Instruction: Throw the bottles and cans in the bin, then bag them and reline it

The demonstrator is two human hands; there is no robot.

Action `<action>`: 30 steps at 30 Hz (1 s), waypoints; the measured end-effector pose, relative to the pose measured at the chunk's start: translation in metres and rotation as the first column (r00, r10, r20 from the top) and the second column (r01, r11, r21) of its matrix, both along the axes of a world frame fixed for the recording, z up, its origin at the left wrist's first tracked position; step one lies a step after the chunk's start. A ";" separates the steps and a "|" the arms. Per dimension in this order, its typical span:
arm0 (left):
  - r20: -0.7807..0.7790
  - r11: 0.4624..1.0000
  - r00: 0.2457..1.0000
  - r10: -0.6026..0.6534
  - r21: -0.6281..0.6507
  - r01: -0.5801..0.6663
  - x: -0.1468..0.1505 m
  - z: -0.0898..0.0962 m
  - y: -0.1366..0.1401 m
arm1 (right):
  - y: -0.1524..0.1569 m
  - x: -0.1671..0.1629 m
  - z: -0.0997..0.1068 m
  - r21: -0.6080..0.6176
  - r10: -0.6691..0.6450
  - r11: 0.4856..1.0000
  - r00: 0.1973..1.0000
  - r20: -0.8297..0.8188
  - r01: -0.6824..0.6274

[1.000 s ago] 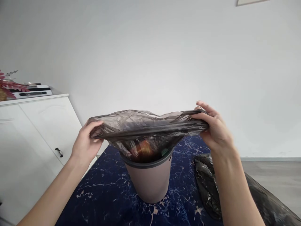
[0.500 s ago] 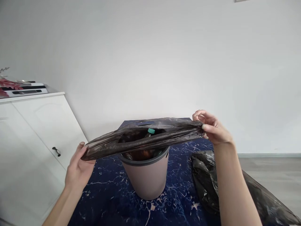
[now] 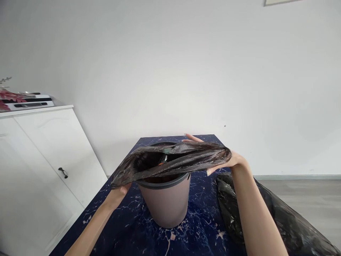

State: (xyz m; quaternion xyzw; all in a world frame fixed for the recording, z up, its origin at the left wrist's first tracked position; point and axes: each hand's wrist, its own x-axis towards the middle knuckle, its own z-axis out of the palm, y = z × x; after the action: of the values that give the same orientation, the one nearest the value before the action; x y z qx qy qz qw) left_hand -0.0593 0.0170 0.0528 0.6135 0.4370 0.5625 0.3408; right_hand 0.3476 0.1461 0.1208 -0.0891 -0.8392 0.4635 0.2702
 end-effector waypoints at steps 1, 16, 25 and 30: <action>-0.096 0.998 0.995 -0.038 0.042 0.042 0.003 0.013 0.001 | -0.004 -0.004 0.004 0.012 0.021 1.000 1.000 -0.011 -0.021; 0.373 0.976 0.918 -0.135 0.210 0.058 0.066 0.109 0.023 | -0.036 -0.064 0.028 -0.383 -0.376 0.902 0.799 -0.469 0.200; 0.710 0.962 0.650 -0.272 0.209 0.174 0.078 0.140 0.019 | -0.043 -0.089 0.038 -0.558 -0.372 0.800 0.547 -0.750 -0.222; 0.317 0.924 0.871 -0.377 0.197 0.328 0.086 0.151 0.015 | -0.057 -0.090 0.045 -0.584 -0.454 0.810 0.586 -0.671 -0.041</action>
State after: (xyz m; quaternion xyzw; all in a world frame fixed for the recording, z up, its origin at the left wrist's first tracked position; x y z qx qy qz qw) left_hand 0.0270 0.0321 0.2043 0.5955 0.2106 0.6190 0.4667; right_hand 0.2577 0.0887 0.1661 -0.0512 -0.4485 0.6345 0.6274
